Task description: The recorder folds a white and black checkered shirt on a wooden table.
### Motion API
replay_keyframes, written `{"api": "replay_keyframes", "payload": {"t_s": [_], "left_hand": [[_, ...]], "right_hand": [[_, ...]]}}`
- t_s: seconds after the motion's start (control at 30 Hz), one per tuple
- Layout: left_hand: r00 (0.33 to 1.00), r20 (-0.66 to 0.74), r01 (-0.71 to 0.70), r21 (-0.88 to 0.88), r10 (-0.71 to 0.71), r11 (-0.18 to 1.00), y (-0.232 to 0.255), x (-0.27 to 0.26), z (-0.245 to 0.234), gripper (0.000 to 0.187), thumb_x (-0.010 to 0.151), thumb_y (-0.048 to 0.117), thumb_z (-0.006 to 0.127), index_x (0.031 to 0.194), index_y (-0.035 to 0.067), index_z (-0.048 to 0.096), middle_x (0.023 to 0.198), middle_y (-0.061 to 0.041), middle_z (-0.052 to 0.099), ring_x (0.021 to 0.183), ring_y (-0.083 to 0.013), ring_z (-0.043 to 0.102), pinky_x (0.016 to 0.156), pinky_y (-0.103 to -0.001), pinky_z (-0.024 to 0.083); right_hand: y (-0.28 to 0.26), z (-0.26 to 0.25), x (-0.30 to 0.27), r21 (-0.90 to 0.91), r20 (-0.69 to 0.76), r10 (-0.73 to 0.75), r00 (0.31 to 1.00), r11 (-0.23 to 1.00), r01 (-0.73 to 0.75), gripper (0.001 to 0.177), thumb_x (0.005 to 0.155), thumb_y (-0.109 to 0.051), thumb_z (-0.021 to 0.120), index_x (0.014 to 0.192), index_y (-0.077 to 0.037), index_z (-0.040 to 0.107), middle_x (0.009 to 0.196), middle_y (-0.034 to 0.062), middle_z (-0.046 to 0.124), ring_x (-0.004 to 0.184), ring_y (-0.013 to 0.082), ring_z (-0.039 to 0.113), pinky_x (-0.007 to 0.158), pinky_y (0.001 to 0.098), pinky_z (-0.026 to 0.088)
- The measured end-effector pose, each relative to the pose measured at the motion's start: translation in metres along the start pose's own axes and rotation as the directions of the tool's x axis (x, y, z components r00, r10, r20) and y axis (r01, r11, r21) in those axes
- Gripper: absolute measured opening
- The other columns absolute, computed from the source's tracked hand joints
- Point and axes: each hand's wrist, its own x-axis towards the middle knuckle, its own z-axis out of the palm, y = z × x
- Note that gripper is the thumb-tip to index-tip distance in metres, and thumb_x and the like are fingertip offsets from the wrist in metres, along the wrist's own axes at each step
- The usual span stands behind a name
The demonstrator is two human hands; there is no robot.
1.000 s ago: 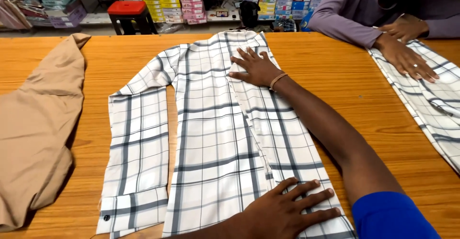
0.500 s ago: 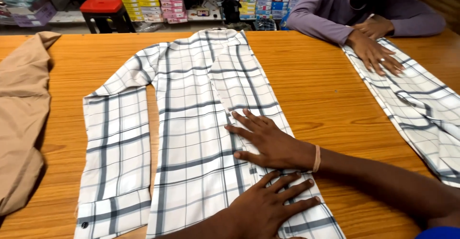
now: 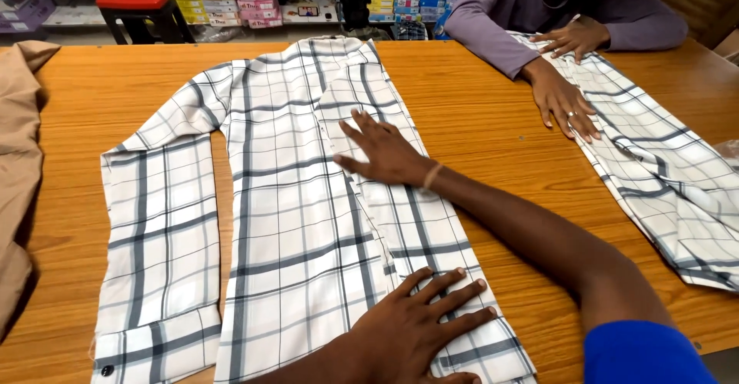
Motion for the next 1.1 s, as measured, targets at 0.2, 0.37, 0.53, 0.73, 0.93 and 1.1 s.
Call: {"api": "replay_keyframes", "payload": {"t_s": [0.2, 0.37, 0.53, 0.73, 0.93, 1.1], "left_hand": [[0.999, -0.028, 0.016, -0.02, -0.017, 1.0, 0.012, -0.003, -0.017, 0.085, 0.102, 0.073, 0.023, 0.167, 0.019, 0.032, 0.176, -0.016, 0.024, 0.164, -0.0385, 0.016, 0.13, -0.059, 0.009], [0.999, -0.033, 0.026, 0.001, -0.026, 1.0, 0.015, -0.003, -0.021, 0.085, 0.1, 0.072, 0.026, 0.165, 0.017, 0.035, 0.175, -0.016, 0.026, 0.163, -0.0379, 0.018, 0.13, -0.058, 0.011], [0.999, -0.04, 0.007, 0.002, -0.007, 1.0, 0.007, -0.002, -0.011, 0.087, 0.1, 0.075, 0.023, 0.165, 0.018, 0.035, 0.174, -0.016, 0.028, 0.163, -0.0379, 0.019, 0.129, -0.059, 0.01], [0.998, -0.066, 0.0, 0.029, 0.002, 1.0, 0.002, -0.001, -0.004, 0.088, 0.101, 0.078, 0.017, 0.165, 0.02, 0.036, 0.174, -0.015, 0.03, 0.163, -0.0375, 0.021, 0.132, -0.059, 0.01], [1.0, -0.014, 0.015, -0.004, -0.015, 1.0, 0.006, 0.0, -0.011, 0.089, 0.1, 0.077, 0.018, 0.165, 0.019, 0.033, 0.173, -0.016, 0.029, 0.162, -0.0387, 0.019, 0.129, -0.06, 0.008], [0.999, -0.047, 0.018, 0.012, -0.018, 1.0, 0.007, -0.002, -0.007, 0.088, 0.101, 0.076, 0.019, 0.166, 0.018, 0.033, 0.174, -0.017, 0.029, 0.162, -0.0393, 0.018, 0.129, -0.06, 0.009]], "right_hand": [[0.027, -0.01, 0.052, -0.032, 0.01, 0.056, 0.998, 0.998, -0.056, 0.091, 0.093, -0.08, 0.021, 0.165, -0.025, 0.02, 0.172, 0.0167, 0.012, 0.159, 0.0341, 0.009, 0.124, 0.0565, 0.013], [0.024, -0.01, 0.058, -0.142, -0.159, 0.124, 0.979, 0.979, -0.147, 0.079, 0.098, -0.074, 0.037, 0.16, -0.024, 0.037, 0.171, 0.016, 0.022, 0.159, 0.0357, 0.016, 0.123, 0.0583, 0.023], [-0.026, -0.022, -0.028, -0.012, -0.192, -0.05, 0.98, 0.999, 0.048, 0.07, 0.1, -0.058, 0.054, 0.153, -0.014, 0.044, 0.169, 0.02, 0.026, 0.156, 0.0432, 0.02, 0.119, 0.0637, 0.024], [-0.078, -0.028, -0.118, -0.018, 0.037, -0.013, 0.999, 1.0, 0.014, 0.076, 0.098, -0.066, 0.041, 0.159, -0.02, 0.035, 0.17, 0.0174, 0.019, 0.155, 0.0437, 0.012, 0.119, 0.0661, 0.016], [-0.053, -0.015, -0.083, -0.09, 0.078, 0.035, 0.996, 0.996, -0.028, 0.089, 0.093, -0.078, 0.023, 0.164, -0.024, 0.018, 0.172, 0.0143, 0.007, 0.156, 0.041, 0.001, 0.119, 0.0657, 0.006], [-0.001, -0.01, -0.002, -0.043, 0.032, 0.029, 0.999, 0.999, -0.028, 0.09, 0.092, -0.08, 0.016, 0.165, -0.028, 0.018, 0.174, 0.0089, 0.008, 0.159, 0.0353, 0.002, 0.123, 0.0649, 0.004]]}}
